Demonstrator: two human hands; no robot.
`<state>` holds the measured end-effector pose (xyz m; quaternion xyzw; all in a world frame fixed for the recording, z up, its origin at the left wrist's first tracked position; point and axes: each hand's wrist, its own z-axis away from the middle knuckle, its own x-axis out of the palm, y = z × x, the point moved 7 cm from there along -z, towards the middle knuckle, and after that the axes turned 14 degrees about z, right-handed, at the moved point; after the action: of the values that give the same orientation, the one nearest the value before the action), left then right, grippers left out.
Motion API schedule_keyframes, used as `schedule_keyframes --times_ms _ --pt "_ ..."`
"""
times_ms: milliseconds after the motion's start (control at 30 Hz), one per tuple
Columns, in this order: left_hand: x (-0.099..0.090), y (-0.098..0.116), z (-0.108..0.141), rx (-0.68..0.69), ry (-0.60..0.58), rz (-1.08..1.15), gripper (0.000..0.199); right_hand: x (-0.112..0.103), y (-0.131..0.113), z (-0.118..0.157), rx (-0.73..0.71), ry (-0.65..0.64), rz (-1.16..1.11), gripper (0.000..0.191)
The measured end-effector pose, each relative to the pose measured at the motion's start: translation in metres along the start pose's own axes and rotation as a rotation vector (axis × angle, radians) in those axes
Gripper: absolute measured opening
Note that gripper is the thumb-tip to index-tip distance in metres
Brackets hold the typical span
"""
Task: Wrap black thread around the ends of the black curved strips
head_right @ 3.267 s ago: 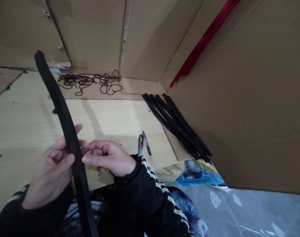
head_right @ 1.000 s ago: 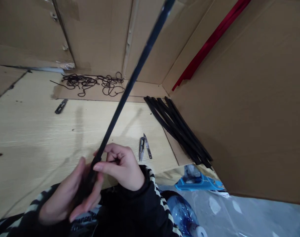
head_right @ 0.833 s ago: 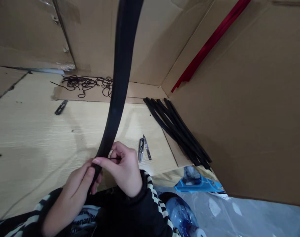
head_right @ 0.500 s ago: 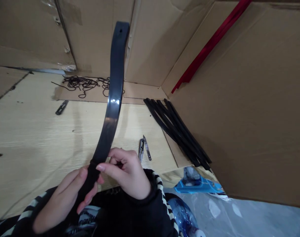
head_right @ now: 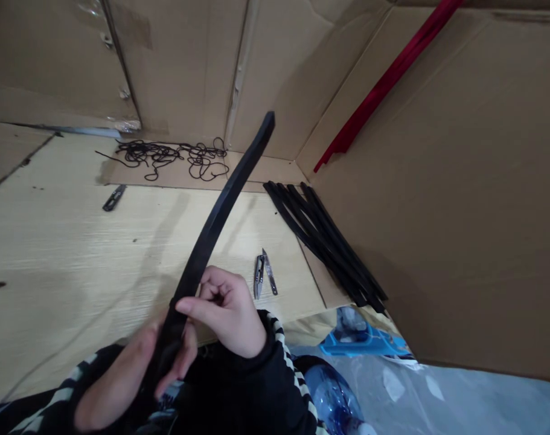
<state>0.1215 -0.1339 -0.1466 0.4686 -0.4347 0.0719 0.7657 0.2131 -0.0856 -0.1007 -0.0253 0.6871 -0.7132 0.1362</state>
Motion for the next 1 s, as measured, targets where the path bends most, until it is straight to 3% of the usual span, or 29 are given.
schedule_keyframes --times_ms 100,200,267,333,433,600,700,800,900,1000 --pt "-0.012 0.017 0.007 0.186 0.321 -0.439 0.034 -0.005 -0.006 0.003 -0.002 0.145 0.125 0.034" --pt "-0.010 0.021 0.009 0.250 0.362 -0.537 0.035 -0.008 -0.010 0.006 -0.007 0.214 0.209 0.031" --pt "-0.007 0.021 0.009 0.275 0.300 -0.488 0.039 -0.006 -0.009 0.005 0.002 0.137 0.177 0.025" --pt "-0.005 0.017 0.007 0.242 0.232 -0.364 0.039 0.000 -0.004 0.003 0.017 -0.040 0.089 0.033" --pt "-0.007 0.002 0.006 0.064 0.132 -0.055 0.041 0.002 0.000 0.000 -0.002 -0.201 0.007 0.043" --pt "0.004 -0.017 0.007 -0.132 -0.224 0.527 0.041 0.003 0.004 -0.006 -0.082 -0.218 -0.085 0.041" --pt "0.010 -0.023 0.007 -0.179 -0.385 0.636 0.047 0.006 0.006 -0.007 -0.076 -0.168 -0.116 0.037" --pt "0.014 -0.020 0.005 -0.191 -0.446 0.660 0.047 0.003 0.004 -0.006 -0.071 -0.092 -0.092 0.033" --pt "0.013 -0.006 0.001 -0.141 -0.347 0.562 0.042 0.000 0.000 -0.004 -0.062 -0.050 -0.041 0.029" --pt "-0.001 0.010 -0.001 -0.033 -0.019 0.111 0.034 -0.009 -0.005 -0.001 -0.056 0.083 0.111 0.027"
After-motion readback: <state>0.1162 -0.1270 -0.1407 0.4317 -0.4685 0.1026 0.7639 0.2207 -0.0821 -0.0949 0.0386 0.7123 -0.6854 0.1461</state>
